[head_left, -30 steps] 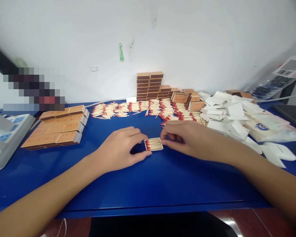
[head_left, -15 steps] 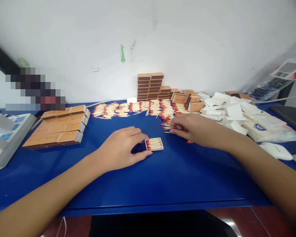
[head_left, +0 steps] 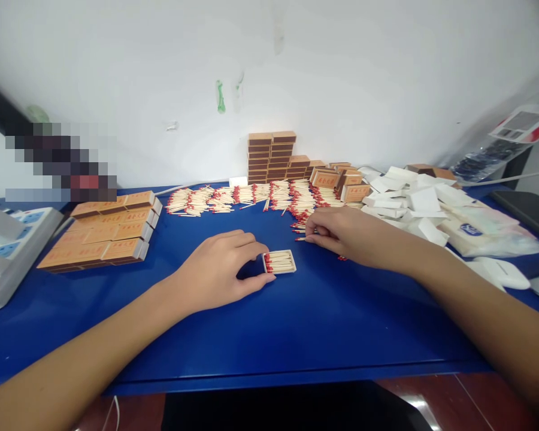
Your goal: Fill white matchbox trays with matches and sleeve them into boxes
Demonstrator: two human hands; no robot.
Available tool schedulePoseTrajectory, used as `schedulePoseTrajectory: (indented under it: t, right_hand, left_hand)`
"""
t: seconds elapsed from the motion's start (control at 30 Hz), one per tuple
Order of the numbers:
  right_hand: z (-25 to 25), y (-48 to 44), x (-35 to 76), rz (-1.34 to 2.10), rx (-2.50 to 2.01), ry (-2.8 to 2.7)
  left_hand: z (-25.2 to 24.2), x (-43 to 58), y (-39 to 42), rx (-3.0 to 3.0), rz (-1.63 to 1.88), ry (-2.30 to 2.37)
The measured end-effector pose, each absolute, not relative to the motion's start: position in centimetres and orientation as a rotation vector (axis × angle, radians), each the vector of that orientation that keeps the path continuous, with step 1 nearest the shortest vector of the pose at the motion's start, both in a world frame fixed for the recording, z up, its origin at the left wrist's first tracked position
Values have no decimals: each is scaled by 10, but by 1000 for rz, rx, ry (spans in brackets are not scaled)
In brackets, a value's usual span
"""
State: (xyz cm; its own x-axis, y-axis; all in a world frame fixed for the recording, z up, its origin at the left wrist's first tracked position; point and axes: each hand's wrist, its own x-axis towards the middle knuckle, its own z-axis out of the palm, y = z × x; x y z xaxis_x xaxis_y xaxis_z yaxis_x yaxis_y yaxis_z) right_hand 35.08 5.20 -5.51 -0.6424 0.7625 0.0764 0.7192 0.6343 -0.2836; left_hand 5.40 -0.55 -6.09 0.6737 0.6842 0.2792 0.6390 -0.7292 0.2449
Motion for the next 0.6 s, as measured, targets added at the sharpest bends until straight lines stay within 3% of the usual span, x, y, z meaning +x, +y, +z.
schedulePoseTrajectory:
  t: [0.6]
  right_hand:
    - [-58,12,316,339,-933,-2616]
  left_hand:
    - [-63,57,-4,2760,553,1141]
